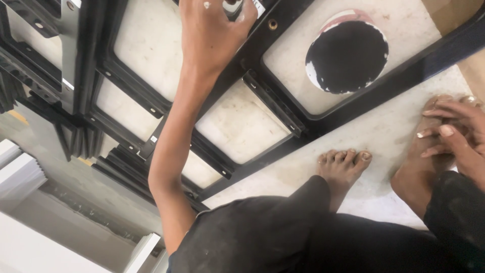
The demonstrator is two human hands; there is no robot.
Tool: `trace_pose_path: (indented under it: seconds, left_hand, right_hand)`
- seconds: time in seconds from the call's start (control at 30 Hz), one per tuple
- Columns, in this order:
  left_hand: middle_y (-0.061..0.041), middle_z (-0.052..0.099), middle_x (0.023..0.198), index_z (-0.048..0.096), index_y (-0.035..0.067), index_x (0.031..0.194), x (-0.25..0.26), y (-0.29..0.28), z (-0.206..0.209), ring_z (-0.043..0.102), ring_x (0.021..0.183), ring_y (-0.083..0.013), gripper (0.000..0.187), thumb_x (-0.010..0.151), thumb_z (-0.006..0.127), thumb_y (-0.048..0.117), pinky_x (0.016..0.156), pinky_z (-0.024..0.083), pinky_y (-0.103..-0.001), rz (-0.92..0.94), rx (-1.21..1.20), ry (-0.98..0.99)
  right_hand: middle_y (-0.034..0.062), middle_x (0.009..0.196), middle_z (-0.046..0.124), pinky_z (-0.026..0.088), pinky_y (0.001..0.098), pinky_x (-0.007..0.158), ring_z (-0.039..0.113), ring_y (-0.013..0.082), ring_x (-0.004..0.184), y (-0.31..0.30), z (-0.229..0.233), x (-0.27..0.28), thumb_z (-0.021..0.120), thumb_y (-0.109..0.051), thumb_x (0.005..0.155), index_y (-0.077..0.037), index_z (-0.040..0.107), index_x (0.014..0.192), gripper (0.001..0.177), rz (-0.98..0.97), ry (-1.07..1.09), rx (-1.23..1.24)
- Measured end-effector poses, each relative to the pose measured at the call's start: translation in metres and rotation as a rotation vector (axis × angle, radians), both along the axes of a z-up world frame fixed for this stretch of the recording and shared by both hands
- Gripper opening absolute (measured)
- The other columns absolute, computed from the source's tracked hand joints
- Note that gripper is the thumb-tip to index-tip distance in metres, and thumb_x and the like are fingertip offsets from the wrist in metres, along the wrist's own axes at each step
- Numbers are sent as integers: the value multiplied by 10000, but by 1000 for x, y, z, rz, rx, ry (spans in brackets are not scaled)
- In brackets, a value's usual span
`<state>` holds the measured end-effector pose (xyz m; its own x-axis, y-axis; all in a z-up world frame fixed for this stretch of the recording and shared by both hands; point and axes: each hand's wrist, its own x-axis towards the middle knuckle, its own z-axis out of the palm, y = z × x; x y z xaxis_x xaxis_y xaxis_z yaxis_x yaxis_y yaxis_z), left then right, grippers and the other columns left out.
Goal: Apply black paint to the interior edges of wooden frames using a small brush.
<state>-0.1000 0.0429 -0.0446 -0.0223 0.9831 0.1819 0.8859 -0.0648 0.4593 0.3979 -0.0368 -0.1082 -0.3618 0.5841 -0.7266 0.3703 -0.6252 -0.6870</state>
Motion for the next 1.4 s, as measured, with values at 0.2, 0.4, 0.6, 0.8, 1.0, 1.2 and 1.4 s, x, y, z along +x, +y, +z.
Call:
trace_pose_path:
  seconds: [0.2,0.4,0.6,0.8,1.0,1.2,1.4]
  left_hand:
    - [-88,677,877,676,42,1001,-3,-4,-3,653,783,-288,210,896,852,88,725,508,-436,-37,-89,52]
    - [-89,702,953,669,34,1052,8,-9,2,707,848,-272,178,929,798,24,776,560,-386,-81,-34,-49]
    - [-89,688,874,660,23,982,4,-12,-1,701,780,-234,174,907,816,31,732,548,-366,54,-89,-139]
    - [-84,702,925,654,30,1026,11,-17,-5,700,831,-236,176,935,804,42,766,550,-359,82,-20,-138]
    - [-72,720,863,680,19,1007,3,-18,-8,709,762,-205,143,919,792,30,727,546,-333,149,-12,-219]
    - [-60,746,904,688,6,1019,-2,-33,-1,741,808,-155,113,958,783,9,771,581,-293,208,16,-318]
    - [-76,731,992,670,18,1072,58,-57,43,729,865,-118,140,971,765,11,767,610,-251,296,-47,-708]
  right_hand:
    - [203,1407,580,605,358,774,652,246,1075,-1,1,-1,449,-81,1103,-22,438,1550,451,-20,-7,0]
    - [206,1413,580,602,360,776,649,245,1078,-2,-1,1,451,-79,1107,-13,442,1543,441,-11,-8,11]
    - [203,1408,574,607,362,771,649,245,1083,1,-2,0,444,-87,1102,-22,427,1546,449,27,-6,18]
    - [206,1428,566,600,353,779,644,244,1088,0,1,-2,434,-87,1105,-19,422,1549,449,33,-15,28]
    - [206,1401,559,592,329,780,631,227,1085,4,12,-10,435,-77,1090,-8,420,1525,441,21,12,36]
    - [197,1397,578,585,330,804,638,224,1089,-4,12,-10,448,-64,1108,-6,445,1538,433,-62,-16,39]
    - [191,1400,567,587,316,833,627,211,1117,0,10,-4,454,-44,1106,-2,424,1542,439,-29,29,69]
